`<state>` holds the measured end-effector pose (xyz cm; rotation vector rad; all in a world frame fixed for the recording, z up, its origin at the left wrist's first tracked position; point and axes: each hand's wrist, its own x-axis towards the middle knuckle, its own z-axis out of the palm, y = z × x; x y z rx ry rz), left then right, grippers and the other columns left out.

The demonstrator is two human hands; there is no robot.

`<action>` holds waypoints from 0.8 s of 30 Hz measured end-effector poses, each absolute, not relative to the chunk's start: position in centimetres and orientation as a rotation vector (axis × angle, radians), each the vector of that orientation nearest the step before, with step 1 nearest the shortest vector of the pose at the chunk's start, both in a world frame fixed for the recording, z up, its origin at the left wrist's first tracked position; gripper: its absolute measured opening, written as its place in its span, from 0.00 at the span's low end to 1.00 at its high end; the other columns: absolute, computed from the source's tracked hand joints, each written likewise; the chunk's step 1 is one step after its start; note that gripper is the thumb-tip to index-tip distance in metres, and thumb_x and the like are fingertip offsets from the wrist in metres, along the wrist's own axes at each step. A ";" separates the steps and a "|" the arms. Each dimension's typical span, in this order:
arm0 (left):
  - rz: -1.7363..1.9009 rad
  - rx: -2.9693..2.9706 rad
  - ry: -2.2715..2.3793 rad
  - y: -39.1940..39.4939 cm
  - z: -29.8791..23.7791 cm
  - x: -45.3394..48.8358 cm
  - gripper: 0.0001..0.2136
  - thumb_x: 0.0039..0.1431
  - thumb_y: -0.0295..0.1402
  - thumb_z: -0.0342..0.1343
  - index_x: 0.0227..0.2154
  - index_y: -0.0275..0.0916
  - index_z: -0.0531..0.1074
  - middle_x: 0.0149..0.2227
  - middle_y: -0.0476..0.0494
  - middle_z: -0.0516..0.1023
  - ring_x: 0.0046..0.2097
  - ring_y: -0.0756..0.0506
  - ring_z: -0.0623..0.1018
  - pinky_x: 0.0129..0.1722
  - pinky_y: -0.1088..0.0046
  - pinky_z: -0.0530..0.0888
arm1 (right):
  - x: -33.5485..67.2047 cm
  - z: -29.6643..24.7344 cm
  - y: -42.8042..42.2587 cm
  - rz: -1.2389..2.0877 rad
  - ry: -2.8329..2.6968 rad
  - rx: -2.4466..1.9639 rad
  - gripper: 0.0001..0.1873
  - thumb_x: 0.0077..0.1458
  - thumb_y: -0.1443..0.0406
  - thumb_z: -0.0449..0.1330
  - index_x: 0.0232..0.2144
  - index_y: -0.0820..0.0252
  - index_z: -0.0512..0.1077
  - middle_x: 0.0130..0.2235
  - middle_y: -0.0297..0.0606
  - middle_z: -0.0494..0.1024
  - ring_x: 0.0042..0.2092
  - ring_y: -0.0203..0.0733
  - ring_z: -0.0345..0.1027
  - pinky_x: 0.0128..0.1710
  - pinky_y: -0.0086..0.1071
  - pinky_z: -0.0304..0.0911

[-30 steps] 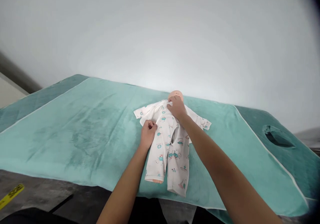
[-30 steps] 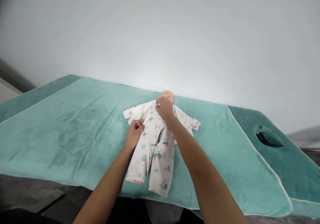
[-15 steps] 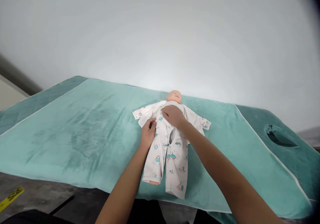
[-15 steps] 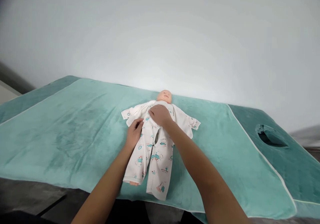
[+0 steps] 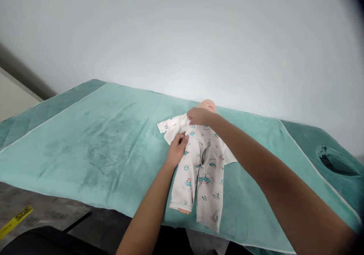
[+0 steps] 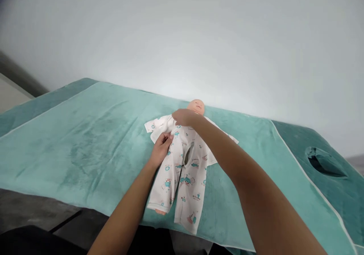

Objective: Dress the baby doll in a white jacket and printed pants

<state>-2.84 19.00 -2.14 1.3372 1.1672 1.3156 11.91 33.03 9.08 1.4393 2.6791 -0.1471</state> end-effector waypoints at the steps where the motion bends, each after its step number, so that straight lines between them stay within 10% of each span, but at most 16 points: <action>1: 1.299 1.311 1.160 19.1 -2.1 -2.8 0.11 0.63 0.44 0.55 0.35 0.42 0.69 0.36 0.48 0.75 0.39 0.47 0.72 0.41 0.71 0.69 | 12.0 9.1 32.9 -0.165 2.690 1.351 0.07 0.56 0.59 0.64 0.33 0.56 0.73 0.36 0.41 0.78 0.34 0.44 0.70 0.34 0.34 0.60; 13: 1.446 1.178 0.856 18.9 -0.6 -2.3 0.14 0.54 0.36 0.64 0.42 0.42 0.70 0.50 0.43 0.76 0.49 0.44 0.75 0.49 0.68 0.71 | 10.3 10.1 31.8 -0.302 2.659 1.187 0.08 0.65 0.60 0.52 0.41 0.54 0.68 0.36 0.37 0.77 0.34 0.42 0.67 0.34 0.33 0.54; 18: 1.345 1.281 1.079 18.7 -1.1 -2.4 0.13 0.56 0.40 0.63 0.41 0.42 0.72 0.33 0.50 0.71 0.35 0.48 0.71 0.37 0.72 0.68 | 9.3 9.5 31.8 0.040 2.519 1.370 0.18 0.60 0.67 0.58 0.52 0.56 0.66 0.36 0.42 0.78 0.35 0.47 0.72 0.36 0.35 0.57; 24: 1.288 1.426 1.397 17.6 -0.3 -2.7 0.06 0.63 0.36 0.53 0.35 0.41 0.72 0.26 0.52 0.67 0.30 0.48 0.66 0.34 0.71 0.63 | 9.3 7.8 32.0 0.085 2.588 1.588 0.13 0.54 0.68 0.62 0.44 0.60 0.71 0.48 0.52 0.75 0.48 0.55 0.70 0.38 0.37 0.63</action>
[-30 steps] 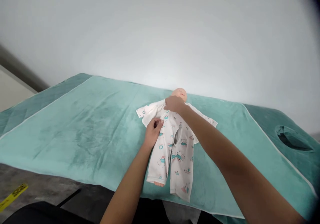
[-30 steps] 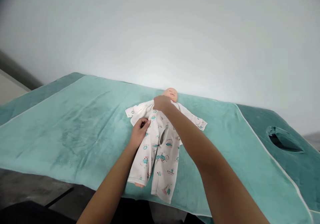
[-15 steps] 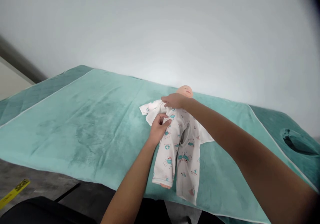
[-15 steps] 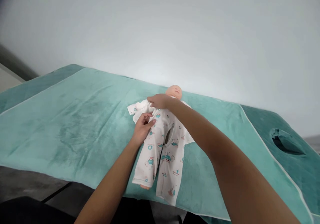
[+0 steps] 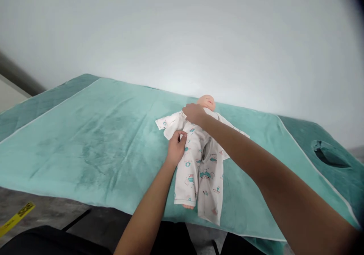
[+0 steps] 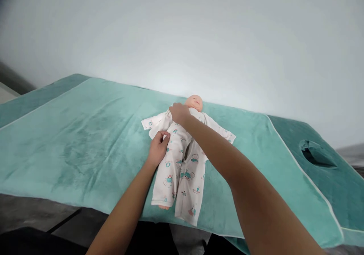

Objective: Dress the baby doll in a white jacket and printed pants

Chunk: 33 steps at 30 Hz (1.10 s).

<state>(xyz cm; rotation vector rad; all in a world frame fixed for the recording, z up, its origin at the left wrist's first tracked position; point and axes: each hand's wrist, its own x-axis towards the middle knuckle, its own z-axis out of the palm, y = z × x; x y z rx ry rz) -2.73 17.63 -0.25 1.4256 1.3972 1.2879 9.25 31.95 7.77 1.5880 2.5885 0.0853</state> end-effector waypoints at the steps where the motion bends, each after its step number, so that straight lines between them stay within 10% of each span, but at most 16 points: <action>1: 1.258 1.457 1.433 17.5 -0.1 -2.9 0.05 0.62 0.34 0.52 0.35 0.40 0.72 0.25 0.53 0.67 0.29 0.48 0.66 0.33 0.71 0.63 | 9.7 7.5 32.1 0.074 2.602 1.623 0.13 0.54 0.66 0.63 0.43 0.60 0.71 0.49 0.51 0.75 0.49 0.54 0.69 0.39 0.37 0.63; 18: 1.035 1.900 1.292 4.8 1.1 -4.9 0.09 0.60 0.37 0.59 0.42 0.43 0.74 0.34 0.47 0.73 0.36 0.46 0.74 0.39 0.68 0.74 | 23.1 -2.8 3.1 -0.587 3.095 2.185 0.23 0.64 0.59 0.57 0.60 0.48 0.66 0.63 0.43 0.68 0.64 0.53 0.62 0.63 0.52 0.62; 23: 0.956 2.166 1.333 -0.8 0.3 -4.9 0.14 0.61 0.36 0.62 0.49 0.45 0.73 0.44 0.44 0.74 0.45 0.44 0.77 0.43 0.67 0.76 | 25.4 -2.7 3.5 -1.017 2.971 2.293 0.15 0.65 0.60 0.54 0.51 0.53 0.72 0.52 0.42 0.77 0.52 0.47 0.73 0.55 0.46 0.69; 33: 1.322 2.384 1.394 -3.7 2.3 -5.2 0.09 0.66 0.25 0.52 0.42 0.42 0.76 0.33 0.47 0.75 0.34 0.49 0.77 0.34 0.75 0.73 | 26.5 -3.1 6.6 -1.345 2.706 2.600 0.12 0.62 0.60 0.52 0.39 0.55 0.74 0.37 0.36 0.81 0.37 0.45 0.77 0.42 0.41 0.70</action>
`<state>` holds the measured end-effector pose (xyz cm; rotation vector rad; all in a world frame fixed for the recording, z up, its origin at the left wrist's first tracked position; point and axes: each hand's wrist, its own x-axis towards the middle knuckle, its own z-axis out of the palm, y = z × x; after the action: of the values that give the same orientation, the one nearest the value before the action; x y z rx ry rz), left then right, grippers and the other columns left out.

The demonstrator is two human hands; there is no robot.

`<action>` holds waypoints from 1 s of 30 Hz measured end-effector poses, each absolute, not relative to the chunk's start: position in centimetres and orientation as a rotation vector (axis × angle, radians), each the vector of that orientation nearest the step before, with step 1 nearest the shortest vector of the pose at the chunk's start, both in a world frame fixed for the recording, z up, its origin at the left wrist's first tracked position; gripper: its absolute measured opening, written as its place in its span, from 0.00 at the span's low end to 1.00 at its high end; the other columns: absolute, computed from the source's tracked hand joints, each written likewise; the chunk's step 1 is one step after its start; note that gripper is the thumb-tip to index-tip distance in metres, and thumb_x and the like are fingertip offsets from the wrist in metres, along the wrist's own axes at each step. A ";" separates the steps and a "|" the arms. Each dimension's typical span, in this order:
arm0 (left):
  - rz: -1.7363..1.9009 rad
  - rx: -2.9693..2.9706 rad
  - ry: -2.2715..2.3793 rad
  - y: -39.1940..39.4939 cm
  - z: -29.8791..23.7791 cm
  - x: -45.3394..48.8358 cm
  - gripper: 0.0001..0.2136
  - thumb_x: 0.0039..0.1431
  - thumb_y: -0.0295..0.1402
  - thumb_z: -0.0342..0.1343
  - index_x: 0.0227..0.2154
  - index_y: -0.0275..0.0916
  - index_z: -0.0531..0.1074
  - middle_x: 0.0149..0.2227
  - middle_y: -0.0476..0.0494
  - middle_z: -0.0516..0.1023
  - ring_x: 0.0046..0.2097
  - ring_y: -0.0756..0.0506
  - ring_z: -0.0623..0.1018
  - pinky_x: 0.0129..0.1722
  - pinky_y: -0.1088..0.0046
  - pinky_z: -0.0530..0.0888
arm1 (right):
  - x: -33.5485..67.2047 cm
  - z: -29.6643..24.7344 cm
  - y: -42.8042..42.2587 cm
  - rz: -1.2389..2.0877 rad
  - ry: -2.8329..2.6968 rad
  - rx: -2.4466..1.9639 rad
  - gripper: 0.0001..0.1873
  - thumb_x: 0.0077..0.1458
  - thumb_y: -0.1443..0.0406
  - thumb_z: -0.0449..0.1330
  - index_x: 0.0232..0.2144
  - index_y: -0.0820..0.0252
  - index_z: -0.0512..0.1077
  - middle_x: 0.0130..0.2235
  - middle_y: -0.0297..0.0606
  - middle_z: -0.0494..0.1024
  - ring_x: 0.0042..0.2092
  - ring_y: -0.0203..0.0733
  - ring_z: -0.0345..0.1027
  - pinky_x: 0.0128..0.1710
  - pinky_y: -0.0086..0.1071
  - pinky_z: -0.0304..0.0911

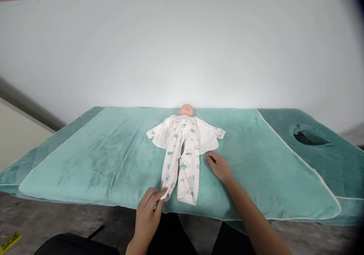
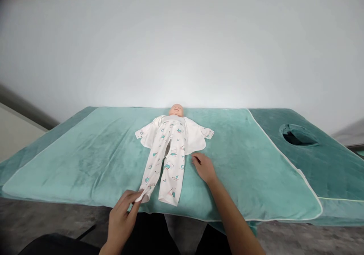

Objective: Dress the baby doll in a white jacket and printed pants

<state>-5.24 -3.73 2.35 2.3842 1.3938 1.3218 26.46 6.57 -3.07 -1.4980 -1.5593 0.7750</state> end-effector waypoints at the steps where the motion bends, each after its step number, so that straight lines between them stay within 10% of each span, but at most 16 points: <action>1: 1.333 2.359 1.440 -4.1 2.3 -5.5 0.08 0.66 0.26 0.52 0.42 0.42 0.76 0.33 0.47 0.76 0.34 0.49 0.77 0.34 0.75 0.73 | 26.5 -3.1 6.4 0.780 -1.558 -1.488 0.12 0.62 0.60 0.52 0.39 0.55 0.74 0.37 0.37 0.81 0.38 0.45 0.77 0.43 0.41 0.69; 11: 1.272 2.023 1.769 -2.9 -1.1 -6.7 0.17 0.68 0.36 0.48 0.23 0.39 0.70 0.23 0.48 0.71 0.26 0.48 0.71 0.27 0.73 0.69 | 26.4 -2.7 6.3 0.551 -1.734 -1.366 0.13 0.64 0.66 0.51 0.42 0.55 0.75 0.43 0.40 0.80 0.46 0.46 0.74 0.49 0.43 0.71; 20: 0.816 2.556 1.805 13.4 -1.6 -5.8 0.17 0.65 0.30 0.50 0.54 0.37 0.74 0.57 0.31 0.75 0.64 0.32 0.66 0.61 0.47 0.65 | 24.4 -2.4 9.0 0.030 -2.210 -1.149 0.18 0.62 0.73 0.53 0.51 0.57 0.74 0.52 0.46 0.75 0.59 0.52 0.63 0.61 0.50 0.63; 30: 0.970 2.585 1.381 16.6 -3.0 -3.7 0.16 0.64 0.31 0.51 0.51 0.36 0.76 0.53 0.36 0.78 0.59 0.35 0.71 0.63 0.53 0.65 | 23.4 -4.4 12.3 -0.067 -2.269 -1.353 0.15 0.59 0.70 0.57 0.49 0.63 0.73 0.45 0.49 0.76 0.48 0.53 0.66 0.49 0.46 0.63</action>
<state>-3.74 16.62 -3.03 2.5855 1.3806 0.9697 23.40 12.30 -4.45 -1.3530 -2.2692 -0.0670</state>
